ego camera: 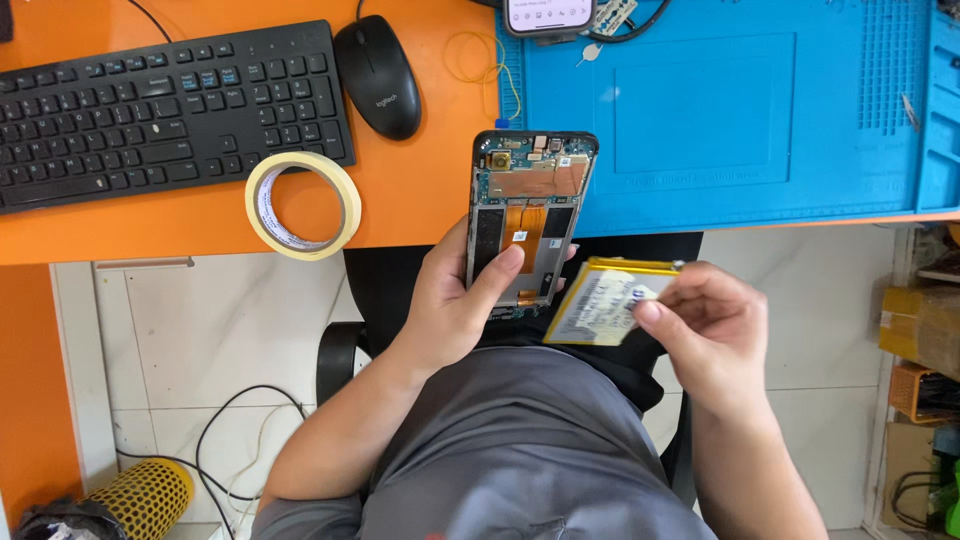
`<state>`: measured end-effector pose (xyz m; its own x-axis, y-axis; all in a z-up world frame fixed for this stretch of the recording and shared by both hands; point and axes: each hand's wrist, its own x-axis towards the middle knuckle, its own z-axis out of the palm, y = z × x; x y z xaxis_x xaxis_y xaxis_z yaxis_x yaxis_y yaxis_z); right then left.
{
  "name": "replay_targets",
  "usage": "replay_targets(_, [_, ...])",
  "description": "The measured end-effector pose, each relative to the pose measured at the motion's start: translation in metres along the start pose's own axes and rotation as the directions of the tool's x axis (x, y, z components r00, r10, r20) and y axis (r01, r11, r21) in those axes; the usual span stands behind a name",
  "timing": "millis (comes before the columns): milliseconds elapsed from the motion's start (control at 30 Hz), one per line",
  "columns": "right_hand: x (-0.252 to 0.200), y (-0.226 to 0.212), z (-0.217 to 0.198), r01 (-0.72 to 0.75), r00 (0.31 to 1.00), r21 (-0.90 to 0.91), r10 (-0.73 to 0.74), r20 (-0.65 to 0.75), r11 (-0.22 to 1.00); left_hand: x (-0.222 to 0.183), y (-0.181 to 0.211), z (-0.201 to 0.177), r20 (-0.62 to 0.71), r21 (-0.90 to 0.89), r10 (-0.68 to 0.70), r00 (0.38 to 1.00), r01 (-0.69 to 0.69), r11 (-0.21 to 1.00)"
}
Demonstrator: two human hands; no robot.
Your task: The person disassembles a smartphone, removes the old battery, and applies adhesive tape to a new battery. They then place the new battery into the phone chassis, reconnect the internal ribbon cables, and reassemble the device by attaching the back cover.
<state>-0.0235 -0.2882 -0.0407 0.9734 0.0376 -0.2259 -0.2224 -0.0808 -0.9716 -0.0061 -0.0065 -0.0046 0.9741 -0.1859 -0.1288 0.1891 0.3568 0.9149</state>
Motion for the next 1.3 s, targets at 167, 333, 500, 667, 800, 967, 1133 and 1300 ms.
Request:
replay_targets(167, [0.014, -0.043, 0.057, 0.115, 0.993, -0.007, -0.115, 0.039, 0.993, -0.011, -0.036, 0.003, -0.032, 0.123, 0.180, 0.983, -0.175, 0.977])
replay_targets(333, [0.014, -0.052, 0.073, 0.134, 0.986, -0.036, -0.130, 0.100, 0.990, -0.018, -0.046, 0.003, -0.003, 0.167, 0.195, 0.981, -0.192, 0.967])
replay_targets(500, [0.010, -0.061, 0.071, 0.249, 0.968, -0.325, -0.221, 0.123, 0.912, -0.015, -0.052, 0.002, -0.027, 0.119, 0.136, 0.990, -0.132, 0.984])
replay_targets(667, [0.023, -0.046, 0.059, 0.346, 0.937, -0.450, -0.328, 0.120, 0.824, -0.013, -0.041, 0.010, -0.036, 0.043, 0.072, 0.997, -0.071, 0.997])
replay_targets(800, [0.028, -0.048, 0.055, 0.243, 0.967, -0.025, -0.240, 0.080, 0.970, -0.015, -0.022, 0.023, -0.029, 0.071, 0.065, 0.997, -0.063, 0.995])
replay_targets(967, [0.034, -0.052, 0.046, 0.197, 0.972, 0.015, -0.197, 0.124, 0.980, -0.015, -0.035, 0.012, 0.015, 0.238, 0.130, 0.991, -0.130, 0.963])
replay_targets(1133, [0.039, -0.051, 0.041, 0.156, 0.977, 0.014, -0.156, 0.142, 0.988, -0.018, -0.038, 0.009, 0.048, 0.336, 0.158, 0.986, -0.165, 0.927])
replay_targets(1300, [0.040, -0.051, 0.034, 0.142, 0.976, -0.076, -0.127, 0.178, 0.987, -0.019, -0.030, 0.009, 0.081, 0.392, 0.135, 0.988, -0.156, 0.906])
